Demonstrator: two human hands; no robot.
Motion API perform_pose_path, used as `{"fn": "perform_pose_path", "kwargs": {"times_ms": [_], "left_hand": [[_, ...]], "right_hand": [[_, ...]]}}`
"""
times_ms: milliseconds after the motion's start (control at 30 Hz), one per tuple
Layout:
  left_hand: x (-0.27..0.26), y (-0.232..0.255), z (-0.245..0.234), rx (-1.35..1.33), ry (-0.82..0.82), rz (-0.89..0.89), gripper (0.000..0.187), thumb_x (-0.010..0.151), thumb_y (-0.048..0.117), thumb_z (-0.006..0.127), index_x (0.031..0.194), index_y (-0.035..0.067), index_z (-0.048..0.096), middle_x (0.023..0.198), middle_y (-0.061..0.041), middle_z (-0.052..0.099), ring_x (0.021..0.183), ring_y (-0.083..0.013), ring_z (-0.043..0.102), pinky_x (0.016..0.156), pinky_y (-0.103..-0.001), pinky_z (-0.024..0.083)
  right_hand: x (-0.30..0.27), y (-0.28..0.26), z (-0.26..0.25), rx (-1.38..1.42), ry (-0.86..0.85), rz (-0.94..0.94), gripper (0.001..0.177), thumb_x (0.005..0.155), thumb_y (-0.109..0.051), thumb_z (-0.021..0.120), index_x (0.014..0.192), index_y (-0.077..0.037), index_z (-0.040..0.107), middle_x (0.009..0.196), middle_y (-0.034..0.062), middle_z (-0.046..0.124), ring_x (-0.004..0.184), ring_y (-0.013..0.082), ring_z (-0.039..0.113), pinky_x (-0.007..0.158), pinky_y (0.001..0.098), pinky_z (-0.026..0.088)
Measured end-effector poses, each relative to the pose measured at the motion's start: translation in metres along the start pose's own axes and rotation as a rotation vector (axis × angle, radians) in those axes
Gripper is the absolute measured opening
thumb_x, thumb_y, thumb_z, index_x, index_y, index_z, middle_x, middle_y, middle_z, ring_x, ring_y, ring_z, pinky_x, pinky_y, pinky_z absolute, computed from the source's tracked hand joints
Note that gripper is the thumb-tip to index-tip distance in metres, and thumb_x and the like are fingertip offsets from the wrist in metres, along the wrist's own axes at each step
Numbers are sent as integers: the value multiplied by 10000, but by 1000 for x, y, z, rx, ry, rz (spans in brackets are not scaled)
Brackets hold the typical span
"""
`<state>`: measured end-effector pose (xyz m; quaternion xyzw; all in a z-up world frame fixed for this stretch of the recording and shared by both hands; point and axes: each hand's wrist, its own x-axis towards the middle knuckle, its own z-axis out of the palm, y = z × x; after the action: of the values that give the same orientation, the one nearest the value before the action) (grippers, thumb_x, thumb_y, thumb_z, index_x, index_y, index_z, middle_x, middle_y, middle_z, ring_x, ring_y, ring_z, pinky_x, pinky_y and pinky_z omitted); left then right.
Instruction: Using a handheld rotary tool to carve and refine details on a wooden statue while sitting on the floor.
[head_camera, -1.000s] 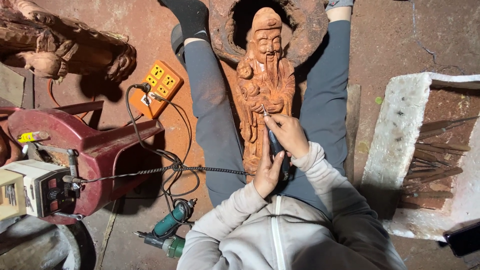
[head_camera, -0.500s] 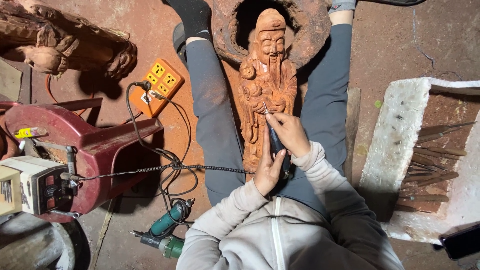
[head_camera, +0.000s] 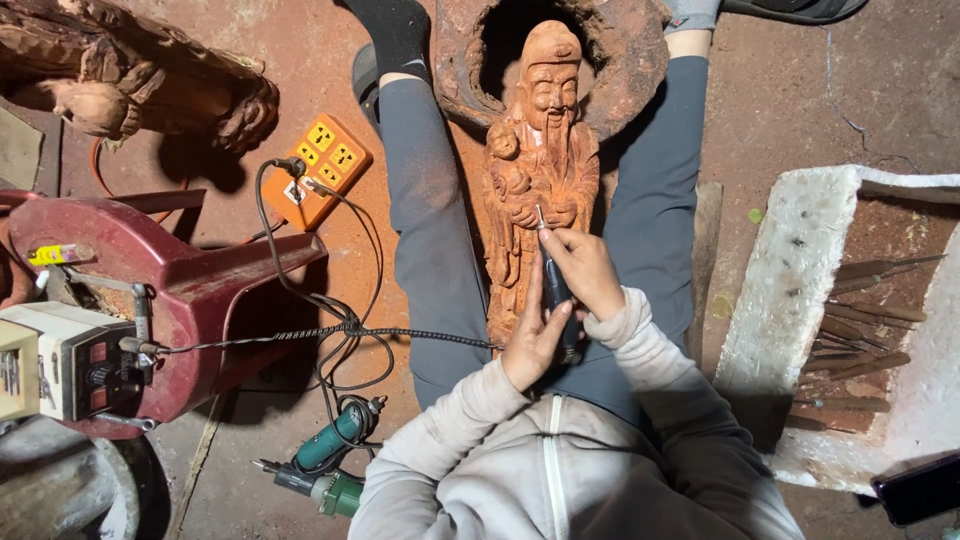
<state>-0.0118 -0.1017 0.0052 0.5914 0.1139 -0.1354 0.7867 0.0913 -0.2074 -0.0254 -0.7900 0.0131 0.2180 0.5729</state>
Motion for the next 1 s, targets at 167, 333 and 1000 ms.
{"fn": "perform_pose_path", "kwargs": {"times_ms": [167, 333, 1000], "left_hand": [[-3, 23, -37, 84, -3, -83, 644, 1092, 249, 390, 1637, 130, 66, 963, -249, 612, 691, -278, 700, 522, -353, 659], [-2, 17, -35, 97, -6, -70, 632, 1091, 283, 326, 1629, 137, 26, 1047, -247, 576, 819, -327, 725, 669, -420, 682], [8, 5, -3, -50, -28, -76, 825, 1084, 166, 445, 1615, 199, -184, 1257, -238, 597, 902, -267, 677, 674, -395, 647]], "right_hand": [[3, 4, 16, 88, -53, -11, 382, 1041, -379, 638, 799, -100, 733, 664, 43, 655, 732, 128, 571, 671, 323, 500], [3, -6, 22, 102, -77, -24, 365, 1033, -351, 650, 827, -62, 733, 686, 104, 659, 737, 160, 596, 689, 357, 508], [25, -10, -7, -116, -163, 101, 417, 997, -427, 655, 755, -101, 752, 588, 115, 665, 651, 170, 590, 595, 351, 491]]}}
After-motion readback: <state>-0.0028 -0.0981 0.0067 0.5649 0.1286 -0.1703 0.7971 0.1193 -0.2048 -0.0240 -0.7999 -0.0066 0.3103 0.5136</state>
